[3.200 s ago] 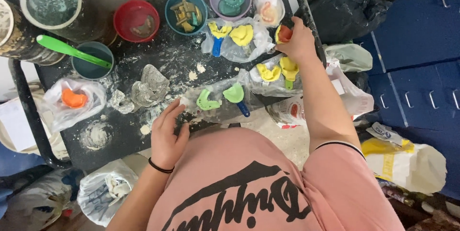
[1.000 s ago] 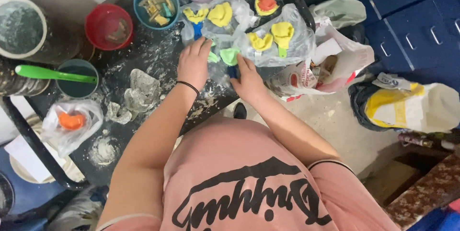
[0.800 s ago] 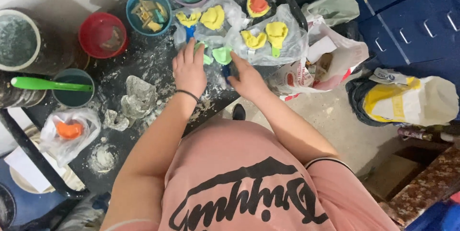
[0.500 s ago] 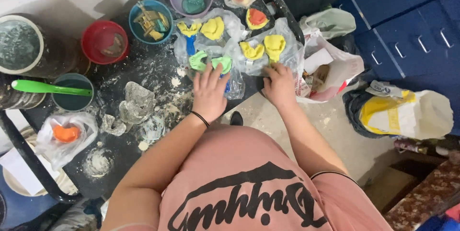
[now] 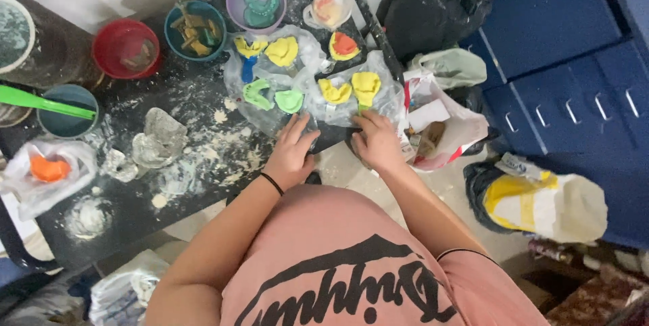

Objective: The person is preparing dental impression materials by selecting trays from a drawer and pouring powder from a bag into a mixing bowl.

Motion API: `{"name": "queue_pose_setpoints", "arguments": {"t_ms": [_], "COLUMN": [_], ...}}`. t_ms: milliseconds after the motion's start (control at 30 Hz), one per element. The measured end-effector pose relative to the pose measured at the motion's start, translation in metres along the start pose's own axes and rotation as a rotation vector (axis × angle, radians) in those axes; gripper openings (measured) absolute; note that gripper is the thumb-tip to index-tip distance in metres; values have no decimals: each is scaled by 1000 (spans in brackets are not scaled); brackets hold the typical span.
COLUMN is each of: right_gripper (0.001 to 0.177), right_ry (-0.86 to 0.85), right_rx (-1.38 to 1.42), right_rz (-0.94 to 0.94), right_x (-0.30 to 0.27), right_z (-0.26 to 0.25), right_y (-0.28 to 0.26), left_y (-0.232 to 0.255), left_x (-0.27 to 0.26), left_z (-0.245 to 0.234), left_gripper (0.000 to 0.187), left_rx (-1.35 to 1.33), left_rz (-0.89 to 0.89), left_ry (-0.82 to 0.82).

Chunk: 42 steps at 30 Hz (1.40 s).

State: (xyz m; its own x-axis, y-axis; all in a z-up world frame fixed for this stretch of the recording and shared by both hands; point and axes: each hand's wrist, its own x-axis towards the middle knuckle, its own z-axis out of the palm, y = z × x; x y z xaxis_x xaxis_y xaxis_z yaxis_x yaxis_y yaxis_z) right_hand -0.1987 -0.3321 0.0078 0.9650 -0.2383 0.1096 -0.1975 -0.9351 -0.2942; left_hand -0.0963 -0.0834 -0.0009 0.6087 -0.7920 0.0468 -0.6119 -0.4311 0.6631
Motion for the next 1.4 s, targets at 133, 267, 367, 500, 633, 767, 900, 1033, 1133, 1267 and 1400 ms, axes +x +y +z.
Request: {"name": "queue_pose_setpoints", "arguments": {"t_ms": [133,267,367,500,633,767,900,1033,1133,1267,1400], "right_gripper": [33,18,13,11,7,18,31,33,20,22,21], "right_ry": [156,209,252,231,227,278,343,312,393,482,572], "right_rx": [168,213,164,112,40,62,80,213,266,346,419], "right_rz": [-199,-112,-5,125,219,237,289,408,368,407,371], "right_x": [-9,-37,-74,-130,-182,-216,-234,-223,-202,-153,-98], "right_z": [-17,-23,-28,-36,-57,-96,-124,-148,-165,-191,-191], "right_y": [27,80,128,193,249,278,296,322,366,457,588], "left_y": [7,28,45,72,77,74,110,142,172,178,214], "left_x": [-6,-21,-33,-49,-85,-150,-214,-237,-210,-135,-11], "left_z": [6,9,20,38,68,118,148,173,181,222,255], "left_gripper": [53,48,48,42,39,34,30,34,36,31,27], "left_rx": [30,116,197,196,186,129,139,80,57,129,155], "left_rz": [81,121,127,58,-39,-288,-366,-819,-883,-575,-283], "left_ry": [82,142,166,198,255,296,331,106,87,179,220]}}
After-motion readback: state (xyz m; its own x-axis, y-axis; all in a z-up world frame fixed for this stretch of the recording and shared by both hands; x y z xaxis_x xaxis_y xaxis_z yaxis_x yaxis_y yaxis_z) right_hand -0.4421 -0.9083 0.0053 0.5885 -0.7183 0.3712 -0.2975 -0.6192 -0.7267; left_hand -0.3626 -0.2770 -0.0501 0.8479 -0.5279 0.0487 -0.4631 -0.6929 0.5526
